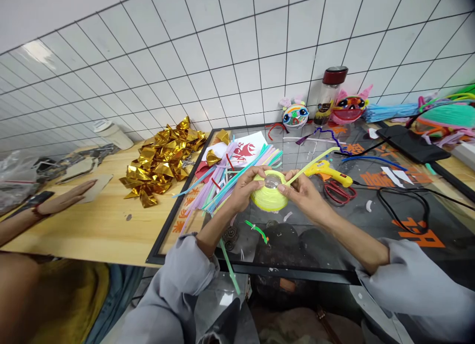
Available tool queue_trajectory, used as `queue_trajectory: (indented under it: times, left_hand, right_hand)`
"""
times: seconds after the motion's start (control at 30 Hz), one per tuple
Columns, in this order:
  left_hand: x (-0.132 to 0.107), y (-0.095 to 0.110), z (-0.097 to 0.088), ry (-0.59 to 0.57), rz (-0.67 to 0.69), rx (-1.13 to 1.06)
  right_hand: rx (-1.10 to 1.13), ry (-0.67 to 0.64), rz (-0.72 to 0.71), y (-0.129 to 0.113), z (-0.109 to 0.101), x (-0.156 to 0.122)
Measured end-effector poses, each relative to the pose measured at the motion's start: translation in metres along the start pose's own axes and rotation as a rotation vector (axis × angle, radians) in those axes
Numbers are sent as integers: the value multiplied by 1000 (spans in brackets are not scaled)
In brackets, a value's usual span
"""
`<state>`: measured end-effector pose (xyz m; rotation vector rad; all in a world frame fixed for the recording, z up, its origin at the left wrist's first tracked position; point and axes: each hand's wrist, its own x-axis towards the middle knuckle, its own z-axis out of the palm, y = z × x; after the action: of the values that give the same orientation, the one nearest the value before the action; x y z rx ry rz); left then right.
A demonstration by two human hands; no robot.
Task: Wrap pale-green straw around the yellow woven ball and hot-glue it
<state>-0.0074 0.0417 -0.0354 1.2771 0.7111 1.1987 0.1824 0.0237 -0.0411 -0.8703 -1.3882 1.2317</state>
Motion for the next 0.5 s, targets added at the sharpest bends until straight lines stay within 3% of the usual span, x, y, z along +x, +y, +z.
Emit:
queue_trajectory:
  times: [0.5]
  left_hand:
    - [-2, -1, 3, -21, 3, -64]
  right_hand:
    - [-17, 42, 112, -11, 1, -7]
